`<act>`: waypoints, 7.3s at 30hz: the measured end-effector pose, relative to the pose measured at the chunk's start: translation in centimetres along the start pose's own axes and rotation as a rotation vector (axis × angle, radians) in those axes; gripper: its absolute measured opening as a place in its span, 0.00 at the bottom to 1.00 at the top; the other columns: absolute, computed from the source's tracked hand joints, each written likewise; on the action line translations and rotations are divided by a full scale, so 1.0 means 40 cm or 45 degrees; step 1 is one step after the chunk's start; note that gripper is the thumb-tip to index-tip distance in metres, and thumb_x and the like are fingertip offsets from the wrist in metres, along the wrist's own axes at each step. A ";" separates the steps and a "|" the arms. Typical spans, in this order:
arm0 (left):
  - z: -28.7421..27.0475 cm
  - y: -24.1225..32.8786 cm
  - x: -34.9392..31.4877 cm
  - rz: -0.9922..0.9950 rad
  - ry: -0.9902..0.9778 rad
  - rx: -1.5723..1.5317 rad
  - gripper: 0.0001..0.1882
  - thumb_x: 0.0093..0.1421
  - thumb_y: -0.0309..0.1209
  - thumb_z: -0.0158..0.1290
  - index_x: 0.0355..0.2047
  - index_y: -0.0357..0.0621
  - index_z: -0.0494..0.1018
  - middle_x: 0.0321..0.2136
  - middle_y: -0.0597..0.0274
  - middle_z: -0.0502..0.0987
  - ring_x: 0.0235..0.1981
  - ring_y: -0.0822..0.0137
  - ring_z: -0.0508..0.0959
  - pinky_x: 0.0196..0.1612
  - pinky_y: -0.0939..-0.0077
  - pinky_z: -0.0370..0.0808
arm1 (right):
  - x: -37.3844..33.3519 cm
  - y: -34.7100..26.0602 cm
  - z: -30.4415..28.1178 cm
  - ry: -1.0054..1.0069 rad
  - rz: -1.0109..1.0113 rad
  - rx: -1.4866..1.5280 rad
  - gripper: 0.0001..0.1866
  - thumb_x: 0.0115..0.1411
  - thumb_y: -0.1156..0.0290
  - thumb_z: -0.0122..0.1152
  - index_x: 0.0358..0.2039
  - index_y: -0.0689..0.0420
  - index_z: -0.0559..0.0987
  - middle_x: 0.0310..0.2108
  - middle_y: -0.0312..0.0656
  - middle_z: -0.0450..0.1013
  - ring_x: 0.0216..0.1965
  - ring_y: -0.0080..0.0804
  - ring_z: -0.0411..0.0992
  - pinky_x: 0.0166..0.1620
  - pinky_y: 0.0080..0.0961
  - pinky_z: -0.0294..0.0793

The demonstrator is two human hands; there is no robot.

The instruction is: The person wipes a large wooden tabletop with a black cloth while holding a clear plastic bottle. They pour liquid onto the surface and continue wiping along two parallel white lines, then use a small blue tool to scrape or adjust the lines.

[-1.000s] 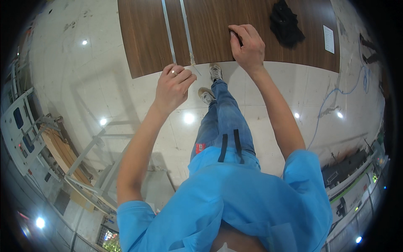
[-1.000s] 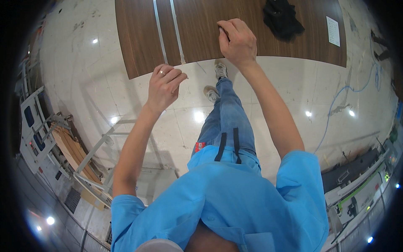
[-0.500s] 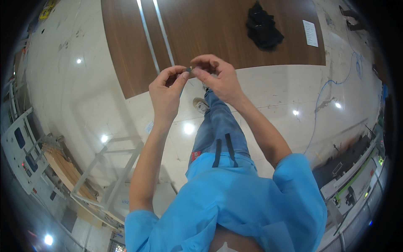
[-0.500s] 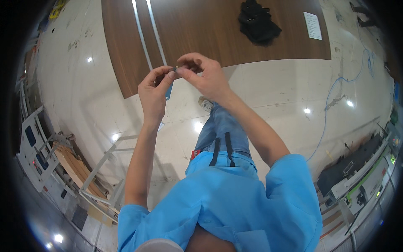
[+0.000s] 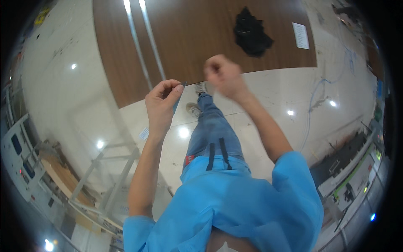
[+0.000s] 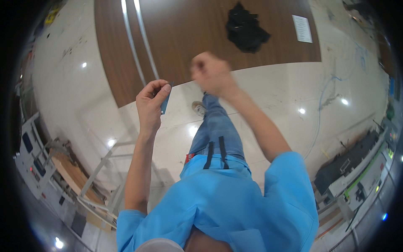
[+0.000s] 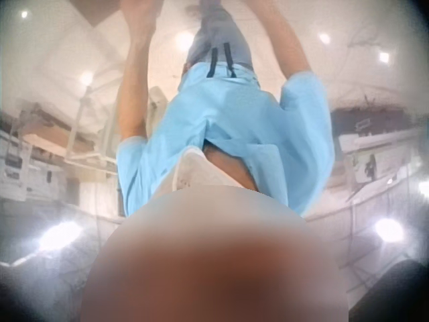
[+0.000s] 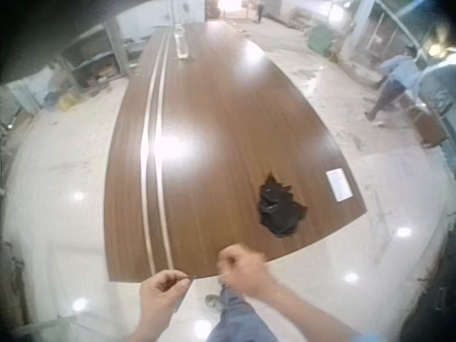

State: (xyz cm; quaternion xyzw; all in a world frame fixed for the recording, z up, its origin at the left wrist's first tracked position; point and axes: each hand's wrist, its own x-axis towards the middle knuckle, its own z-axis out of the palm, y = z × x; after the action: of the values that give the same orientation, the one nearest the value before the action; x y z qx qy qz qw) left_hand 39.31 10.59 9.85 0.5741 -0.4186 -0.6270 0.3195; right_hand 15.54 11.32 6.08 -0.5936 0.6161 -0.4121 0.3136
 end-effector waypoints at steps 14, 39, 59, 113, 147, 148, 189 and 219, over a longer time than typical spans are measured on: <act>-0.096 -0.080 0.029 0.766 0.420 1.026 0.05 0.61 0.25 0.68 0.36 0.45 0.84 0.33 0.64 0.83 0.35 0.62 0.80 0.38 0.68 0.77 | 0.014 0.220 -0.152 0.436 -0.265 -1.334 0.14 0.66 0.69 0.70 0.51 0.55 0.87 0.49 0.38 0.79 0.47 0.39 0.77 0.49 0.35 0.81; -0.117 -0.105 0.040 0.953 0.362 1.232 0.06 0.60 0.25 0.68 0.37 0.46 0.84 0.34 0.65 0.84 0.37 0.61 0.82 0.39 0.66 0.79 | 0.016 0.110 -0.176 0.598 -0.373 -0.595 0.08 0.65 0.72 0.72 0.44 0.58 0.84 0.49 0.42 0.81 0.48 0.38 0.78 0.51 0.34 0.77; -0.140 -0.134 0.024 1.190 -0.039 1.547 0.13 0.53 0.19 0.65 0.38 0.47 0.82 0.36 0.69 0.84 0.40 0.63 0.82 0.47 0.64 0.76 | 0.028 0.156 0.000 0.397 -0.352 -0.421 0.07 0.64 0.77 0.68 0.42 0.58 0.83 0.46 0.41 0.81 0.41 0.37 0.75 0.42 0.31 0.77; -0.311 -0.013 0.370 1.072 0.055 1.441 0.45 0.55 0.57 0.66 0.70 0.51 0.70 0.72 0.58 0.68 0.77 0.54 0.60 0.80 0.50 0.50 | -0.218 -0.148 0.367 0.485 0.854 0.663 0.09 0.75 0.69 0.61 0.47 0.63 0.78 0.31 0.40 0.81 0.27 0.19 0.75 0.32 0.19 0.76; -0.295 -0.031 0.397 1.117 0.140 0.919 0.27 0.64 0.34 0.59 0.64 0.44 0.73 0.66 0.50 0.75 0.69 0.50 0.71 0.76 0.52 0.62 | -0.190 -0.237 0.466 0.524 0.835 0.552 0.09 0.74 0.69 0.64 0.46 0.61 0.76 0.33 0.36 0.76 0.30 0.18 0.74 0.32 0.18 0.74; -0.297 -0.033 0.399 1.096 0.159 0.785 0.26 0.64 0.31 0.58 0.63 0.43 0.74 0.64 0.48 0.76 0.68 0.48 0.72 0.74 0.52 0.64 | -0.186 -0.238 0.464 0.532 0.832 0.553 0.09 0.74 0.69 0.64 0.46 0.61 0.76 0.32 0.36 0.76 0.29 0.18 0.73 0.32 0.18 0.74; -0.303 -0.061 0.403 1.017 0.297 0.571 0.15 0.60 0.26 0.62 0.49 0.49 0.82 0.55 0.66 0.81 0.57 0.55 0.80 0.60 0.59 0.79 | -0.159 -0.179 0.389 0.548 0.618 0.037 0.09 0.74 0.72 0.64 0.47 0.65 0.81 0.39 0.35 0.78 0.40 0.20 0.74 0.48 0.22 0.77; -0.309 -0.044 0.397 1.146 0.050 1.448 0.38 0.59 0.64 0.64 0.69 0.78 0.73 0.71 0.83 0.71 0.76 0.66 0.63 0.79 0.53 0.55 | -0.184 -0.162 0.390 0.646 0.604 0.009 0.10 0.68 0.76 0.67 0.48 0.63 0.85 0.37 0.39 0.83 0.36 0.24 0.78 0.43 0.25 0.78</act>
State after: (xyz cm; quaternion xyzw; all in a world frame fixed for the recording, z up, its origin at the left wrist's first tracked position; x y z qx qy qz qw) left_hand 49.48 -4.58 1.19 0.4345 -0.8699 -0.1097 0.2062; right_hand 33.00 16.78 3.80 -0.3114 0.7937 -0.4644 0.2395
